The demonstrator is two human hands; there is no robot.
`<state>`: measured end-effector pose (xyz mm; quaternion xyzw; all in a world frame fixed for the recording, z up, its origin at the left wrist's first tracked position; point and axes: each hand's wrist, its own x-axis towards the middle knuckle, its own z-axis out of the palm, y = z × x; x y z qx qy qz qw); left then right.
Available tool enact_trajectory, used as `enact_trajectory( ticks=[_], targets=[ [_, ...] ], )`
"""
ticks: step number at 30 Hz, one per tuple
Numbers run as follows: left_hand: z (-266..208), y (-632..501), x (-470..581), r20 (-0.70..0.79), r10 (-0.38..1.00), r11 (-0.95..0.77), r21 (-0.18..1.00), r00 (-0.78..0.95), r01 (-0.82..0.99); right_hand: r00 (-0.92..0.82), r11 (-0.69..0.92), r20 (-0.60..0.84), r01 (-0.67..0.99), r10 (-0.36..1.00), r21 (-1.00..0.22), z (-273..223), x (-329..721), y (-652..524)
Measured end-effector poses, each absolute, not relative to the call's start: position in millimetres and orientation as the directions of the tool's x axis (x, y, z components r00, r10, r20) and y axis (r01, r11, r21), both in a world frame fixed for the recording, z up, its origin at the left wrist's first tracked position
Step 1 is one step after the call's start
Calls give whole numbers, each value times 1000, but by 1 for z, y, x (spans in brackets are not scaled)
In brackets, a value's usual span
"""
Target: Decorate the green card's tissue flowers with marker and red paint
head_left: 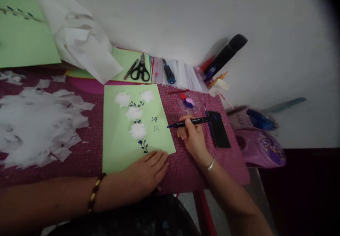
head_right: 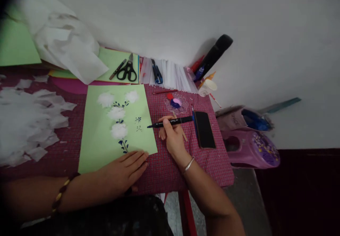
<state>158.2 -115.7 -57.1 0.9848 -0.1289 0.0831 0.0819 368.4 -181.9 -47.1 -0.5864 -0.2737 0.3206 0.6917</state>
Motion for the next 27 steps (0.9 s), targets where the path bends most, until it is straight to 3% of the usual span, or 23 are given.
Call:
enact_trajectory(
  ticks=[9, 27],
  targets=[
    [-64, -121, 158, 231, -214, -963, 110, 949, -244, 542, -126, -103, 5, 834, -992, -50, 341, -203],
    [-48, -115, 161, 192, -234, -957, 129, 953, -261, 476, -145, 44, 352, 878, -925, -54, 344, -205]
  ],
)
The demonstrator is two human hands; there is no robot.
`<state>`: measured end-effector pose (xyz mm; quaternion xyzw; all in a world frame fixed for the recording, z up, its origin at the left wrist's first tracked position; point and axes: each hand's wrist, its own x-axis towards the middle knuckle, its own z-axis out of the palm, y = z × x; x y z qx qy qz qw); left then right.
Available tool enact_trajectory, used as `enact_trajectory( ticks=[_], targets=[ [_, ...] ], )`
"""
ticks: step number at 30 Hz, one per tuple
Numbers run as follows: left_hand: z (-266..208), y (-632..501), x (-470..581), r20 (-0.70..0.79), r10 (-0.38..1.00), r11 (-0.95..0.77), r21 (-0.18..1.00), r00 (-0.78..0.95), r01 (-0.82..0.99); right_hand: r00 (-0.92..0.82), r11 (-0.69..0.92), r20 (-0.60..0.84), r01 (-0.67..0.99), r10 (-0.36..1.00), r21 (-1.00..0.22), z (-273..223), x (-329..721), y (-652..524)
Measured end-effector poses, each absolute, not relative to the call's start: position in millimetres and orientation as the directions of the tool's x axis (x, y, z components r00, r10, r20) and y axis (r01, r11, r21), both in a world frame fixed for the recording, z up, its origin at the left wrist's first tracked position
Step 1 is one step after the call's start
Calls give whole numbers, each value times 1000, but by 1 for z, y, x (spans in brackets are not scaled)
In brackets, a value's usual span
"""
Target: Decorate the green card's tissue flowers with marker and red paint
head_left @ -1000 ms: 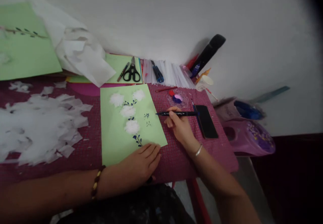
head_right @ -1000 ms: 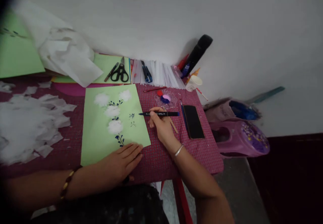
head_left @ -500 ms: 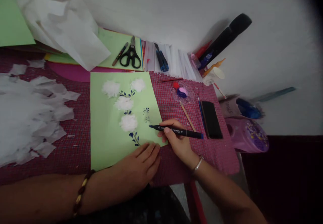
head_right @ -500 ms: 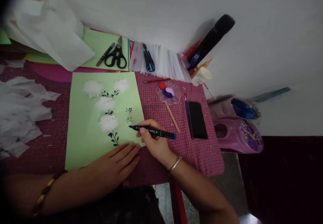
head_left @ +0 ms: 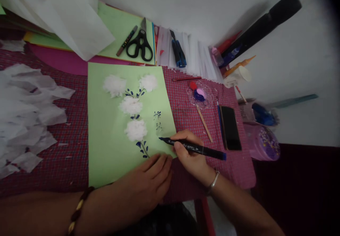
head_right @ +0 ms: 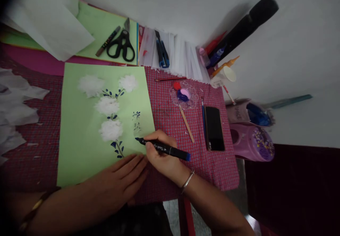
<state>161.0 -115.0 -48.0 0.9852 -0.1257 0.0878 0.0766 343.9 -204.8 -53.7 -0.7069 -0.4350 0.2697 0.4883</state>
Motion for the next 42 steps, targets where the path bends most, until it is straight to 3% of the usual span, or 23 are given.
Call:
enact_trajectory(
  ticks=[10, 18, 42],
  targets=[
    [-53, -118, 161, 202, -207, -958, 156, 957, -240, 448, -153, 51, 408, 893, -900, -50, 342, -204],
    [-60, -123, 159, 190, -189, -964, 150, 964, -218, 464, -112, 156, 499, 872, -860, -50, 342, -202],
    [-57, -121, 160, 209, -198, -961, 152, 958, -232, 510, -164, 76, 409, 857, -898, -52, 345, -203]
  ],
)
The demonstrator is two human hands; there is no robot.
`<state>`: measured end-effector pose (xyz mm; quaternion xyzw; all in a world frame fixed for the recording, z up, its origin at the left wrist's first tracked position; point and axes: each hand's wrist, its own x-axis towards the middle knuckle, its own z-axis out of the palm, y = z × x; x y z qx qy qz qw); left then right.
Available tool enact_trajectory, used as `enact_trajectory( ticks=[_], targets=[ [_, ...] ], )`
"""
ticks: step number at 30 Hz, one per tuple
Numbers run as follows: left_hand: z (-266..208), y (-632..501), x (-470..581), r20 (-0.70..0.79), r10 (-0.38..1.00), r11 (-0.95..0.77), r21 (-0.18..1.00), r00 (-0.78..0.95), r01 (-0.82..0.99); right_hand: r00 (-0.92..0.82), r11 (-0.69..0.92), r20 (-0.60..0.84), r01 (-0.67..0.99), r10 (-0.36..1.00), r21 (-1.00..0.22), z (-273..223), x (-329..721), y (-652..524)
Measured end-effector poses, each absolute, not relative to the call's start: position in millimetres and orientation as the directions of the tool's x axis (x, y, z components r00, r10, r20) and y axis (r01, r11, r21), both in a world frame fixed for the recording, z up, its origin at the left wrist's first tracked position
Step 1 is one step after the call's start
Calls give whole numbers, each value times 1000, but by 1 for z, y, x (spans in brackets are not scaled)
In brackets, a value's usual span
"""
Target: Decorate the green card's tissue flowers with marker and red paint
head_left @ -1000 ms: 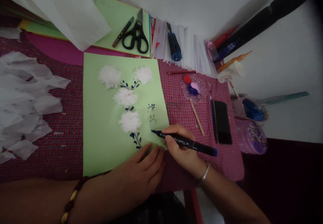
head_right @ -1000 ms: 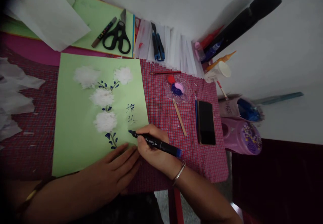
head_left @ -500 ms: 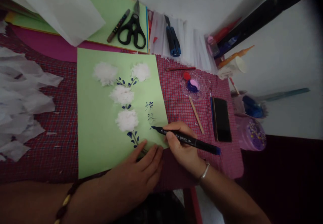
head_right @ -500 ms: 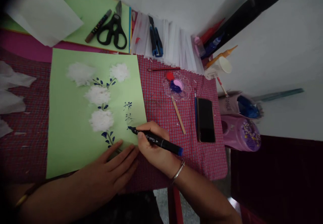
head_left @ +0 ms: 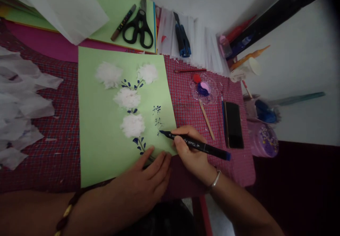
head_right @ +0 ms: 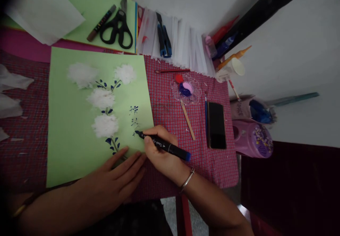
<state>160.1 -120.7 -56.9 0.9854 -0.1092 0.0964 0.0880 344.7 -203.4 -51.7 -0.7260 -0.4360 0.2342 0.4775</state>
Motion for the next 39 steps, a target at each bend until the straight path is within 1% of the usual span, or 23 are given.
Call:
enact_trajectory(
  ticks=[4, 9, 16, 21, 25, 30, 36, 39],
  targets=[
    [-56, -121, 160, 200, -199, -961, 153, 959, -232, 493, -163, 79, 430, 867, -888, -50, 345, -202],
    [-57, -122, 159, 197, -188, -962, 160, 962, -221, 506, -147, 72, 379, 860, -914, -50, 346, -205],
    [-64, -126, 157, 195, -180, -962, 169, 964, -214, 427, -106, 90, 415, 900, -903, -46, 344, -203],
    [-65, -125, 157, 194, -186, -960, 174, 963, -220, 470, -144, 71, 406, 880, -902, -43, 343, -201],
    [-60, -123, 159, 181, -194, -960, 166, 964, -224, 437, -102, 103, 421, 893, -901, -42, 344, -200],
    [-56, -121, 159, 189, -205, -960, 151, 960, -234, 521, -151, 80, 386, 850, -910, -46, 346, -203],
    [-62, -124, 158, 203, -189, -962, 158, 961, -222, 460, -100, 94, 379, 883, -920, -45, 345, -201],
    [-66, -125, 157, 207, -188, -961, 164, 960, -223, 495, -138, 64, 359, 866, -923, -45, 345, -201]
  ],
)
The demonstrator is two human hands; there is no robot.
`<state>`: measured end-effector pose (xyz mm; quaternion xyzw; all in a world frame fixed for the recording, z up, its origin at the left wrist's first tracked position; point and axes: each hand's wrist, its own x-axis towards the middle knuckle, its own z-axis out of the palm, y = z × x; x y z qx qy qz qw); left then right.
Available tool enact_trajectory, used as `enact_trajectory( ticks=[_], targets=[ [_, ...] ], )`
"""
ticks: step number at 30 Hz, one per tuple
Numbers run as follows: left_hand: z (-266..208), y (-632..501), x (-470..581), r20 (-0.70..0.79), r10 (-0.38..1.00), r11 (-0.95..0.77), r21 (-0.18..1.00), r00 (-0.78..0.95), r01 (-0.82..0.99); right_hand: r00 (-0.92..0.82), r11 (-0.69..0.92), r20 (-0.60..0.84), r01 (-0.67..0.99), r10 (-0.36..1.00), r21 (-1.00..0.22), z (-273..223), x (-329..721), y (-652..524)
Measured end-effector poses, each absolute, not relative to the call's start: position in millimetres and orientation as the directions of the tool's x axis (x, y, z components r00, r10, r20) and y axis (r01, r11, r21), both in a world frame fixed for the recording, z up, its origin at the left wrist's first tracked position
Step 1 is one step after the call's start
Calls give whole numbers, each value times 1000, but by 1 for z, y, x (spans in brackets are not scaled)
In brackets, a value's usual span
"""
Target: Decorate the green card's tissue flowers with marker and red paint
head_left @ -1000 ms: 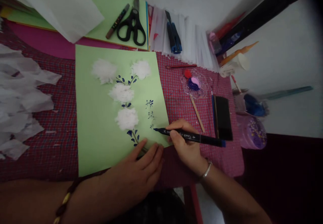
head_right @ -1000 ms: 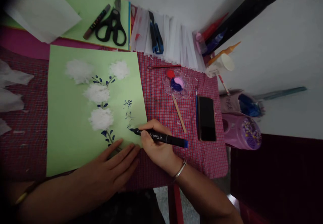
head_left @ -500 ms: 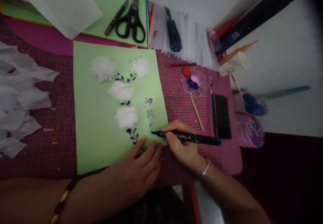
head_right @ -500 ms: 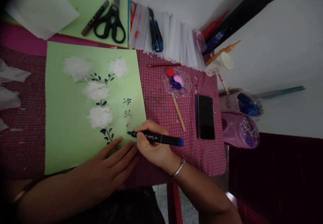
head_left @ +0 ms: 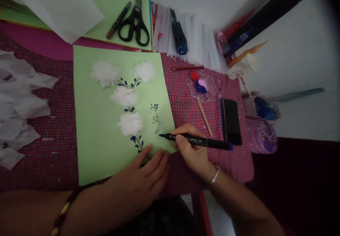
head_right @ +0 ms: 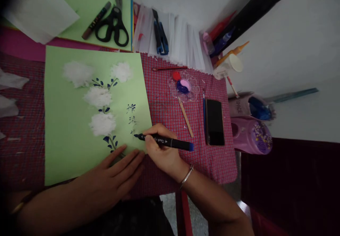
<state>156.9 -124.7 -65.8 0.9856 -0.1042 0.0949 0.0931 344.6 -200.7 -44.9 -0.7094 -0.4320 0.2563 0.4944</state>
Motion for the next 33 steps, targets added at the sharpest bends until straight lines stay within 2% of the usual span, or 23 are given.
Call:
enact_trajectory(
  ticks=[3, 7, 15, 18, 21, 23, 25, 27, 28, 30, 33],
  targets=[
    [-67, -125, 156, 200, -184, -960, 173, 962, -219, 506, -182, 39, 381, 862, -907, -44, 345, -200],
    [-65, -123, 157, 203, -186, -959, 177, 961, -223, 466, -139, 78, 413, 881, -900, -41, 346, -199],
    [-58, -121, 158, 159, -208, -958, 167, 965, -234, 532, -155, 65, 358, 844, -921, -42, 352, -198],
    [-63, -122, 156, 154, -210, -956, 174, 965, -236, 576, -115, 76, 289, 814, -950, -46, 356, -198],
    [-63, -121, 156, 151, -210, -955, 180, 966, -236, 635, -25, 66, 133, 770, -991, -51, 361, -196],
    [-53, -116, 159, 183, -201, -934, 261, 962, -245, 637, 24, 41, 35, 769, -999, -52, 364, -195],
    [-37, -106, 165, 201, -149, -857, 462, 968, -227, 613, 36, 3, -41, 790, -999, -49, 365, -195],
    [-20, -93, 171, 112, -25, -734, 673, 993, -94, 584, 46, -20, -97, 811, -994, -42, 364, -196],
    [-13, -86, 174, 22, 38, -687, 726, 999, 10, 576, 60, -21, -121, 817, -991, -38, 363, -197],
    [-6, -74, 179, -144, 101, -648, 741, 984, 175, 562, 87, -17, -158, 827, -984, -29, 360, -200],
    [-8, -64, 182, -252, 85, -689, 684, 964, 239, 533, 103, -5, -172, 846, -980, -22, 355, -206]
  ],
)
